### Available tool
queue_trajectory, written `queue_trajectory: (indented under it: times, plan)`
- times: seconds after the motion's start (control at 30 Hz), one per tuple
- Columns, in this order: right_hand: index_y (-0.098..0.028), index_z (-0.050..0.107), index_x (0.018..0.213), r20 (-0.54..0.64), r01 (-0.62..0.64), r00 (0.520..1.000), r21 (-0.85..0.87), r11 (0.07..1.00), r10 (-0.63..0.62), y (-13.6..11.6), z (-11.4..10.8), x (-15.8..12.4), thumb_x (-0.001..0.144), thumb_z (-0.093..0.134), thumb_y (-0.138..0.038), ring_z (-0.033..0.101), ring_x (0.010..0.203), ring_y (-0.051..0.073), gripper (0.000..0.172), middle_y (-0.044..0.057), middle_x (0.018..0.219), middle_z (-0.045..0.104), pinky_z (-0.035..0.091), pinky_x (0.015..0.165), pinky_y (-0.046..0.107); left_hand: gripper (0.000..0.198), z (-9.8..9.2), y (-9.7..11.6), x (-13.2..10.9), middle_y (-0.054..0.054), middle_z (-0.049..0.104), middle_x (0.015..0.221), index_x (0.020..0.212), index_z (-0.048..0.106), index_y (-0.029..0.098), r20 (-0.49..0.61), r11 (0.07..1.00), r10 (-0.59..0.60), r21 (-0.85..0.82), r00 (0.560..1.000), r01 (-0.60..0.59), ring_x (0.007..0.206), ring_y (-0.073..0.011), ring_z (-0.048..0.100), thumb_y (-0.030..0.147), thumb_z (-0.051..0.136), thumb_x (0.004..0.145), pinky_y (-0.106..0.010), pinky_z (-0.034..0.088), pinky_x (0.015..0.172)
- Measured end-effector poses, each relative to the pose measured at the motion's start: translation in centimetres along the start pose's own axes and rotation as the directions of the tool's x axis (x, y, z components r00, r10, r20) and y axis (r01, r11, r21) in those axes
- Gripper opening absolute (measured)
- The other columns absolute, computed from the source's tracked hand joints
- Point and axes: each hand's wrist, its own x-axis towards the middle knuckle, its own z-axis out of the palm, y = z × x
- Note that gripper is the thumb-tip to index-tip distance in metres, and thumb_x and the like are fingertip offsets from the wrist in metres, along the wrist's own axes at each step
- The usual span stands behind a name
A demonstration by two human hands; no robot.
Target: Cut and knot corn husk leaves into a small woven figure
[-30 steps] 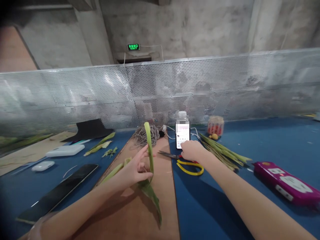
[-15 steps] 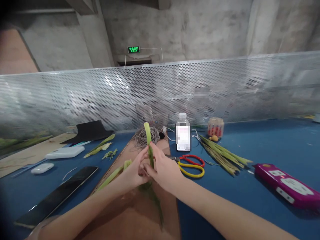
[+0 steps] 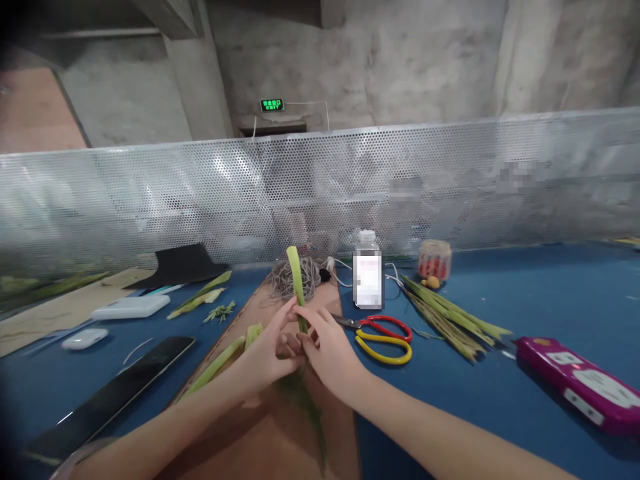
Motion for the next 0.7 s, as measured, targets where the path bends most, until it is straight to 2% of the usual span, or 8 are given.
queue_trajectory:
  times: [0.07, 0.17, 0.3, 0.43, 0.57, 0.7]
  plan:
    - [-0.023, 0.051, 0.115, -0.004, -0.034, 0.999, 0.075, 0.997, 0.035, -0.17, -0.04, -0.07, 0.079, 0.043, -0.011, 0.052, 0.059, 0.011, 0.039, 0.002, 0.079, 0.054, 0.046, 0.056, 0.025, 0.085, 0.14, 0.29, -0.04, -0.012, 0.035, 0.129, 0.134, 0.012, 0.028, -0.014, 0.999, 0.027, -0.029, 1.0, -0.027, 0.059, -0.0052, 0.053, 0.008, 0.055, 0.064, -0.021, 0.043, 0.051]
    - [-0.02, 0.052, 0.113, -0.012, -0.053, 0.998, 0.121, 0.991, 0.055, -0.03, -0.14, -0.1, 0.079, 0.041, -0.012, 0.054, 0.063, 0.013, 0.037, 0.005, 0.085, 0.059, 0.048, 0.057, 0.027, 0.079, 0.31, 0.32, 0.04, -0.011, 0.04, 0.126, 0.132, 0.015, 0.028, -0.052, 0.999, 0.029, -0.039, 0.998, -0.031, 0.059, -0.006, 0.053, 0.008, 0.052, 0.065, -0.023, 0.044, 0.054]
    - [-0.019, 0.055, 0.11, -0.027, -0.04, 0.999, 0.169, 0.985, 0.046, 0.44, -0.22, 0.0, 0.076, 0.04, -0.007, 0.058, 0.082, 0.017, 0.039, 0.007, 0.102, 0.061, 0.048, 0.073, 0.032, 0.071, 0.4, -0.07, 0.34, -0.01, 0.05, 0.113, 0.128, 0.023, 0.021, -0.128, 1.0, -0.006, -0.027, 0.992, 0.003, 0.064, -0.0091, 0.054, 0.011, 0.055, 0.066, -0.025, 0.044, 0.059]
    - [-0.017, 0.055, 0.107, -0.033, -0.066, 0.996, 0.3, 0.952, 0.079, 0.57, 0.01, 0.06, 0.077, 0.043, -0.011, 0.058, 0.089, 0.017, 0.034, 0.007, 0.101, 0.063, 0.044, 0.083, 0.034, 0.054, 0.25, -0.11, 0.66, -0.006, 0.058, 0.094, 0.123, 0.03, 0.017, -0.174, 1.0, -0.014, -0.029, 0.985, 0.009, 0.072, -0.0131, 0.055, 0.023, 0.052, 0.074, -0.026, 0.043, 0.065]
    - [-0.017, 0.054, 0.105, -0.01, -0.11, 0.992, 0.418, 0.902, 0.125, 0.56, 0.47, -0.06, 0.075, 0.045, -0.013, 0.059, 0.082, 0.016, 0.032, 0.006, 0.095, 0.063, 0.047, 0.077, 0.031, 0.048, 0.05, 0.1, 0.76, -0.005, 0.06, 0.086, 0.118, 0.034, 0.016, -0.188, 1.0, -0.019, -0.01, 0.982, 0.017, 0.072, -0.0149, 0.055, 0.026, 0.053, 0.075, -0.027, 0.042, 0.064]
    - [-0.017, 0.053, 0.105, 0.004, -0.147, 0.987, 0.428, 0.892, 0.161, 0.67, 0.7, -0.13, 0.075, 0.045, -0.017, 0.057, 0.072, 0.016, 0.031, 0.005, 0.087, 0.063, 0.047, 0.068, 0.031, 0.045, 0.07, 0.07, 0.69, -0.003, 0.06, 0.081, 0.116, 0.038, 0.018, -0.199, 1.0, -0.017, -0.003, 0.98, 0.017, 0.072, -0.0153, 0.056, 0.022, 0.053, 0.074, -0.028, 0.042, 0.065]
